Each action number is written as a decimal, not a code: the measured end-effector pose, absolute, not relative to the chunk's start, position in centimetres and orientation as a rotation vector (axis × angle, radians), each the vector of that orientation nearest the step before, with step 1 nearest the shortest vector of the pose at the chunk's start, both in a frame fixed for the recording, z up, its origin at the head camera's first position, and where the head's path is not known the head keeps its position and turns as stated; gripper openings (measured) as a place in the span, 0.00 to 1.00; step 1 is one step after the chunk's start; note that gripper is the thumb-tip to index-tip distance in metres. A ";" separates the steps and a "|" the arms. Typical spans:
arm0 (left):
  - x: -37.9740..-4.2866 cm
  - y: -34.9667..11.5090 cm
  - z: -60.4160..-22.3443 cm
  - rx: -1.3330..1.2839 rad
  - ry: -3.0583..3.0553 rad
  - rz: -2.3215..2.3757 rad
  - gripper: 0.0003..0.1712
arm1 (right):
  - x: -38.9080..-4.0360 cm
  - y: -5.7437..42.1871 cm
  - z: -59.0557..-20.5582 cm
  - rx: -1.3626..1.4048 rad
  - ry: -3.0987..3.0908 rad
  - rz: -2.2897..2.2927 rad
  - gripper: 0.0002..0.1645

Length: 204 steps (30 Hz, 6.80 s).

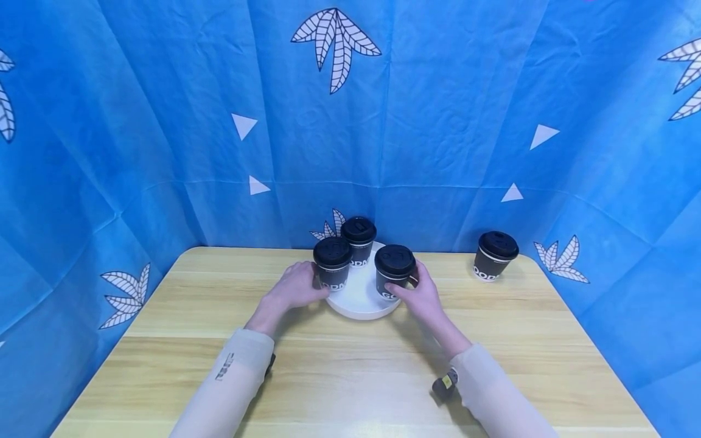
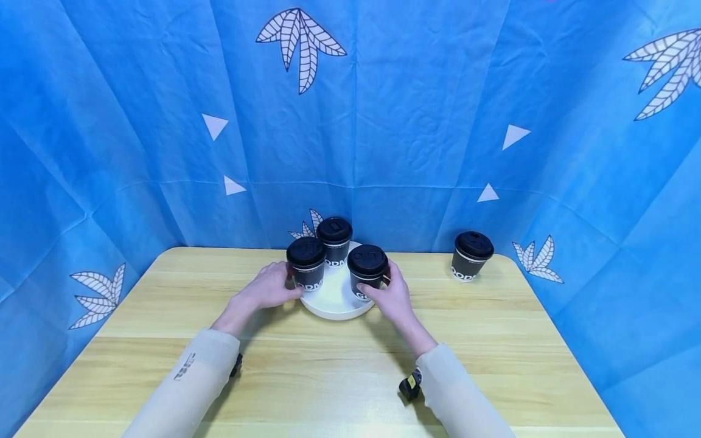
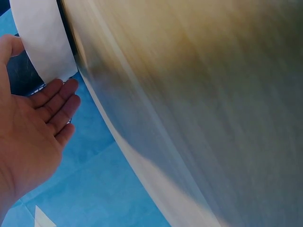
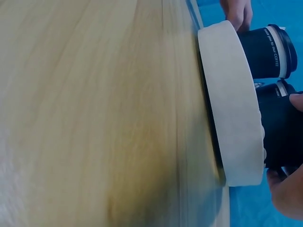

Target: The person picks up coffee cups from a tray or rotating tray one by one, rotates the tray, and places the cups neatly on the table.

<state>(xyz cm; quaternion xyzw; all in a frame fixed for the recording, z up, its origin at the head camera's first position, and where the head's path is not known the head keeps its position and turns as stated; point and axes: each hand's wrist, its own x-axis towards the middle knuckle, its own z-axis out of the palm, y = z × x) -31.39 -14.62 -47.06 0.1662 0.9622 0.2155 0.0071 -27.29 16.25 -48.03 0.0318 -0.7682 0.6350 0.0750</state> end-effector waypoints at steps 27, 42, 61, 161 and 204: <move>-31.3 -14.6 -46.9 0.514 3.003 0.677 0.35 | -27.0 16.3 -45.6 0.158 -2.266 1.836 0.46; -31.5 -14.7 -47.2 0.531 3.011 0.719 0.30 | -26.9 17.2 -44.3 0.103 -2.262 1.819 0.51; -31.5 -14.7 -47.2 0.536 3.009 0.716 0.32 | -27.1 18.8 -43.9 0.049 -2.262 1.784 0.53; -31.1 -14.7 -47.1 0.518 3.010 0.714 0.37 | -32.2 26.2 -48.8 -0.298 -2.225 1.569 0.54; -31.0 -14.4 -47.4 0.538 3.008 0.731 0.35 | -32.2 27.3 -49.3 -0.347 -2.241 1.463 0.50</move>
